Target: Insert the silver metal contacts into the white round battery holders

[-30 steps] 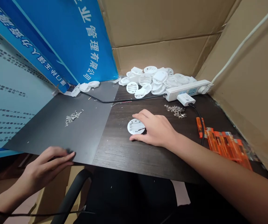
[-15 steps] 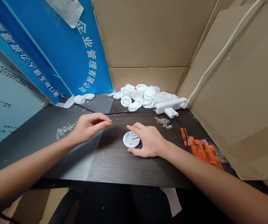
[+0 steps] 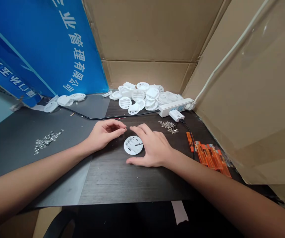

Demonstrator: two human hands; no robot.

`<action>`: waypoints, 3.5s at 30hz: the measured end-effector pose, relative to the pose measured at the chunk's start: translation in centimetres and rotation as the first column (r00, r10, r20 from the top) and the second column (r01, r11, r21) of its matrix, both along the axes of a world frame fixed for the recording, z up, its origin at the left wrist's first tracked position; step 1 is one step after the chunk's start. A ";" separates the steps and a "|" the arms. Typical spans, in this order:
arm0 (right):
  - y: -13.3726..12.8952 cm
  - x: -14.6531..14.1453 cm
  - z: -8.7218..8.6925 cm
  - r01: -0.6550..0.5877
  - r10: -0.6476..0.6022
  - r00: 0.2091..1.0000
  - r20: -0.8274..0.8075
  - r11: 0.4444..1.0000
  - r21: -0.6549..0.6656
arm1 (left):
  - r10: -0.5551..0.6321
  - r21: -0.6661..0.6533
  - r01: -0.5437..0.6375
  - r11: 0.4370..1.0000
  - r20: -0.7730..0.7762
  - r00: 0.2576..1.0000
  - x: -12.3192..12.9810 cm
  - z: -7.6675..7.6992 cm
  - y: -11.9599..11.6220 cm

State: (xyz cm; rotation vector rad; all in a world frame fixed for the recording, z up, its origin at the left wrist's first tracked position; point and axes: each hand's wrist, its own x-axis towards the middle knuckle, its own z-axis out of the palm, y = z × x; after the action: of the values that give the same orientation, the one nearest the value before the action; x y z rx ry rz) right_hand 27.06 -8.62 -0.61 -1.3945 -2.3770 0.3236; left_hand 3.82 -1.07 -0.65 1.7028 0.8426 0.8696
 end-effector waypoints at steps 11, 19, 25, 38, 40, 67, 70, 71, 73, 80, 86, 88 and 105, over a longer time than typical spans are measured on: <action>0.0 0.3 -0.1 0.007 -0.007 1.000 0.002 1.000 -0.029 | -0.161 0.124 0.191 0.974 -0.221 0.962 -0.1 1.0 -0.5; 0.1 0.9 -0.7 -0.044 0.046 0.992 -0.120 0.999 0.014 | -0.039 0.286 0.150 0.946 -0.358 0.933 0.8 1.4 -1.1; 0.3 0.6 -0.9 0.015 -0.016 0.998 -0.063 1.000 -0.009 | -0.012 0.411 0.186 0.892 -0.391 0.921 1.0 1.1 -0.8; 0.4 0.6 -0.8 0.060 -0.060 0.998 0.023 0.998 -0.012 | 0.061 0.644 0.251 0.722 -0.422 0.905 1.2 0.6 -0.9; 0.3 0.6 -0.7 0.060 -0.059 0.998 0.020 0.998 -0.004 | 0.072 0.684 0.264 0.680 -0.421 0.904 1.2 0.5 -1.0; 0.4 0.5 -0.4 0.055 -0.055 0.998 0.015 0.998 -0.005 | 0.047 0.538 0.263 0.801 -0.494 0.868 2.0 0.9 -0.7; 0.4 0.5 -0.3 0.056 -0.056 0.998 0.036 0.998 -0.003 | 0.048 0.546 0.305 0.780 -0.539 0.841 2.0 1.1 -0.8; 0.4 0.5 -0.3 0.057 -0.057 0.997 0.043 0.998 -0.005 | 0.048 0.543 0.322 0.776 -0.559 0.828 2.1 1.2 -0.8; 0.4 0.5 -0.3 0.060 -0.059 0.997 0.056 0.998 -0.006 | 0.051 0.529 0.345 0.776 -0.597 0.801 2.2 1.4 -0.9; 0.4 0.3 -0.3 0.065 -0.065 0.996 0.064 0.998 -0.002 | 0.078 0.495 0.306 0.813 -0.614 0.785 2.6 1.5 -1.1; 0.4 0.5 -0.3 0.070 -0.069 0.995 0.069 0.997 -0.012 | 0.070 0.452 0.268 0.851 -0.603 0.795 2.7 1.6 -1.2; 0.4 0.5 -0.3 0.068 -0.067 0.995 0.073 0.998 -0.011 | 0.063 0.440 0.264 0.858 -0.601 0.797 2.8 1.6 -1.2; 0.4 0.4 -0.2 0.072 -0.070 0.994 0.081 0.997 -0.017 | 0.071 0.435 0.268 0.859 -0.620 0.781 2.8 1.5 -1.1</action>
State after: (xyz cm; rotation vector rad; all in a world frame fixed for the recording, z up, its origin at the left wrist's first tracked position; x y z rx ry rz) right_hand 27.50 -8.24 -0.86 -1.5238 -2.3869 0.2774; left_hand 6.64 -2.14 0.82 2.5625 0.9856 0.4520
